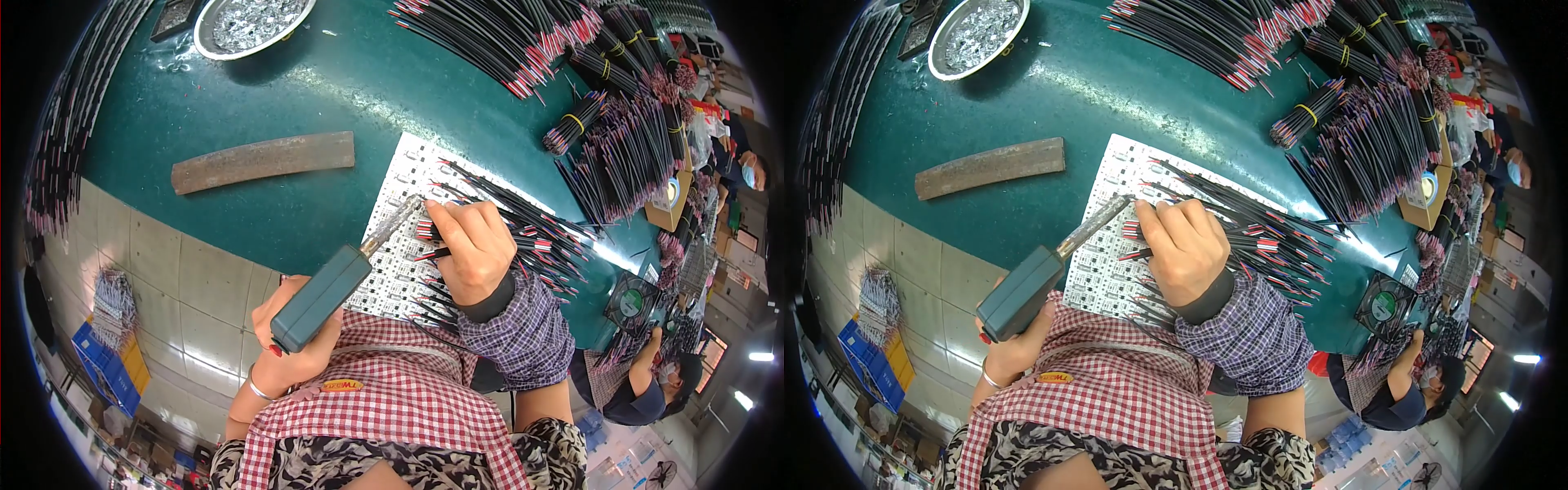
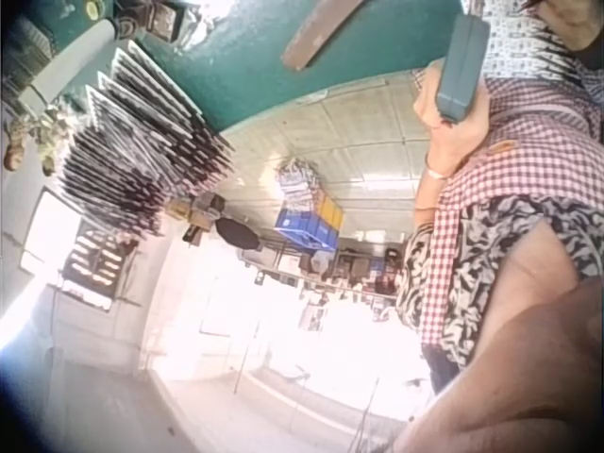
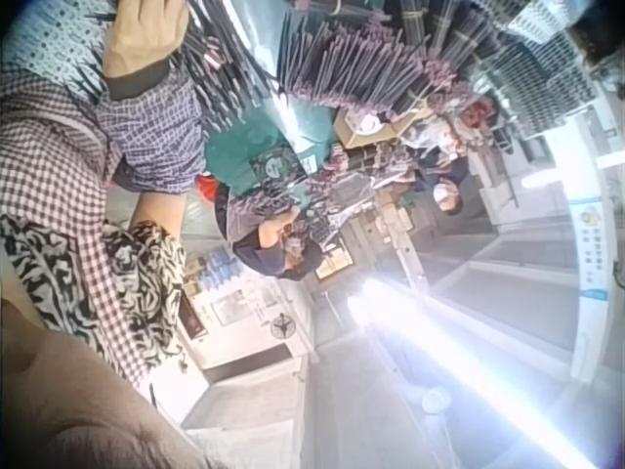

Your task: The person solders small electronic components onto a circuit board with a soldering iron.

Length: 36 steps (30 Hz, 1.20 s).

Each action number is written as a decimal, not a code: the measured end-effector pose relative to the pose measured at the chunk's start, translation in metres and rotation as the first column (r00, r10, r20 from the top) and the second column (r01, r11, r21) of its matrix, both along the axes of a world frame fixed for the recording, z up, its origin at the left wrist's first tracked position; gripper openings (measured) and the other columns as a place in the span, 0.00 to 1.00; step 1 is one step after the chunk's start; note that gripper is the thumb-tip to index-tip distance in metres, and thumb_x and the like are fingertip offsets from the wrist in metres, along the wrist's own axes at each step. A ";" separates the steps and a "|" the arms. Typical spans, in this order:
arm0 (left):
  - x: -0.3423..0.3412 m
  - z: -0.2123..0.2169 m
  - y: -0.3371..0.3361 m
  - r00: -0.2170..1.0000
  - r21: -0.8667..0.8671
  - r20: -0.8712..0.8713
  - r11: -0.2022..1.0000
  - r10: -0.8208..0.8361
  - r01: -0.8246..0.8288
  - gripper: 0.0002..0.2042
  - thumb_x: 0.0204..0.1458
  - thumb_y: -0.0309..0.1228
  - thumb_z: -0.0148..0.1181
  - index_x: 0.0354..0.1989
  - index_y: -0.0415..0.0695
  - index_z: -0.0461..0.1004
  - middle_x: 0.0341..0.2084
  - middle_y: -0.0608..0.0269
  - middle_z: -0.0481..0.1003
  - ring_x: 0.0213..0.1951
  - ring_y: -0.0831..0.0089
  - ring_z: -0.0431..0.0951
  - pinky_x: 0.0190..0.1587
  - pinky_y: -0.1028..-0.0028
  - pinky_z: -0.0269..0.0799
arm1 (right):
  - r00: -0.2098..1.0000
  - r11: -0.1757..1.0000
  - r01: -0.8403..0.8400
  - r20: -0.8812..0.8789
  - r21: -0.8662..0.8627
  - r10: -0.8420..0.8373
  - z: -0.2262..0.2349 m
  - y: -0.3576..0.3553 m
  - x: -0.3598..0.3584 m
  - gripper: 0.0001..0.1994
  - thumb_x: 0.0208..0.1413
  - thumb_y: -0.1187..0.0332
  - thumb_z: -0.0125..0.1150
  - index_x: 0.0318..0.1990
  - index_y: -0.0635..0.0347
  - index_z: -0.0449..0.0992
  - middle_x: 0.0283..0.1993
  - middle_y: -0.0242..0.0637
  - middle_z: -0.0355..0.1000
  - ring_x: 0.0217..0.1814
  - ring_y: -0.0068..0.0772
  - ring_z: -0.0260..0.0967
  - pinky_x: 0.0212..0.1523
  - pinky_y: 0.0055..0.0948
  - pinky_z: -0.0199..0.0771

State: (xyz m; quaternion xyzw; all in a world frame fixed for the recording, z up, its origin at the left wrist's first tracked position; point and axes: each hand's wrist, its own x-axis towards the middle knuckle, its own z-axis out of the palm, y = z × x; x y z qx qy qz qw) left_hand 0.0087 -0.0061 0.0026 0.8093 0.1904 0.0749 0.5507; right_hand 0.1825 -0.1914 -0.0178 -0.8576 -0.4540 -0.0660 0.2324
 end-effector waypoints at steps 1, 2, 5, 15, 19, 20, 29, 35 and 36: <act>0.001 0.001 0.001 1.000 0.031 0.011 0.999 -0.021 0.021 0.09 0.39 0.15 0.64 0.32 0.33 0.78 0.31 0.54 0.77 0.27 0.66 0.80 0.31 0.74 0.74 | 1.000 1.000 0.000 0.005 0.004 0.000 -0.001 0.000 0.000 0.24 0.32 0.79 0.59 0.45 0.64 0.80 0.36 0.35 0.72 0.36 0.35 0.69 0.35 0.32 0.70; 0.002 0.001 0.001 1.000 0.032 0.011 0.999 -0.022 0.022 0.09 0.39 0.15 0.64 0.32 0.33 0.78 0.31 0.54 0.77 0.27 0.66 0.80 0.31 0.74 0.74 | 1.000 1.000 0.001 0.005 0.005 -0.001 -0.001 0.000 0.000 0.24 0.32 0.79 0.59 0.45 0.64 0.80 0.36 0.35 0.72 0.36 0.35 0.69 0.35 0.32 0.70; 0.001 0.002 0.000 0.999 0.039 0.018 0.999 -0.031 0.031 0.09 0.39 0.15 0.64 0.32 0.33 0.78 0.30 0.54 0.77 0.27 0.65 0.79 0.30 0.74 0.74 | 1.000 1.000 0.004 0.008 0.006 -0.004 0.000 0.000 0.000 0.24 0.33 0.79 0.59 0.45 0.64 0.80 0.35 0.35 0.72 0.37 0.35 0.69 0.34 0.32 0.70; -0.018 -0.008 -0.005 0.999 0.027 0.010 0.999 0.043 -0.043 0.09 0.38 0.17 0.65 0.32 0.33 0.78 0.30 0.51 0.77 0.26 0.64 0.80 0.29 0.73 0.75 | 0.999 0.999 0.028 -0.025 0.018 -0.028 0.005 0.002 -0.002 0.28 0.26 0.84 0.56 0.44 0.65 0.81 0.33 0.39 0.73 0.35 0.40 0.70 0.34 0.34 0.72; -0.009 -0.003 -0.003 0.999 0.097 0.034 0.995 -0.013 0.010 0.09 0.38 0.16 0.65 0.31 0.33 0.78 0.30 0.53 0.77 0.26 0.65 0.80 0.29 0.74 0.75 | 0.999 0.999 0.027 -0.044 0.046 -0.025 0.002 0.001 -0.001 0.27 0.25 0.84 0.56 0.43 0.64 0.81 0.33 0.39 0.73 0.35 0.40 0.70 0.34 0.34 0.72; -0.008 -0.002 -0.003 0.999 0.098 0.033 0.995 -0.013 0.010 0.09 0.38 0.16 0.65 0.31 0.33 0.78 0.30 0.53 0.77 0.26 0.65 0.80 0.29 0.74 0.75 | 0.999 0.999 0.027 -0.044 0.046 -0.025 0.002 0.001 -0.001 0.27 0.25 0.84 0.56 0.43 0.64 0.81 0.33 0.39 0.73 0.35 0.40 0.70 0.34 0.34 0.72; -0.006 0.003 -0.004 1.000 0.060 0.011 0.998 -0.013 0.013 0.09 0.38 0.16 0.64 0.31 0.34 0.78 0.29 0.54 0.77 0.27 0.64 0.80 0.30 0.74 0.75 | 0.999 0.999 0.021 -0.050 0.046 -0.019 0.003 0.002 -0.001 0.27 0.25 0.85 0.56 0.42 0.64 0.81 0.33 0.39 0.72 0.35 0.41 0.70 0.34 0.35 0.72; -0.014 -0.001 -0.004 0.999 0.111 0.047 0.994 -0.020 0.014 0.09 0.38 0.17 0.65 0.32 0.33 0.78 0.29 0.52 0.77 0.27 0.62 0.80 0.31 0.73 0.76 | 0.999 0.999 0.018 -0.050 0.039 -0.016 0.003 0.001 -0.001 0.27 0.25 0.84 0.56 0.42 0.64 0.81 0.34 0.39 0.72 0.36 0.42 0.70 0.35 0.35 0.72; -0.017 -0.004 -0.006 0.999 0.075 0.032 0.997 0.013 -0.016 0.10 0.38 0.16 0.65 0.32 0.33 0.79 0.29 0.52 0.77 0.27 0.63 0.80 0.31 0.73 0.76 | 0.999 0.999 0.022 -0.050 0.040 -0.020 0.003 0.001 -0.001 0.27 0.25 0.85 0.56 0.42 0.64 0.81 0.33 0.39 0.72 0.36 0.42 0.70 0.35 0.35 0.72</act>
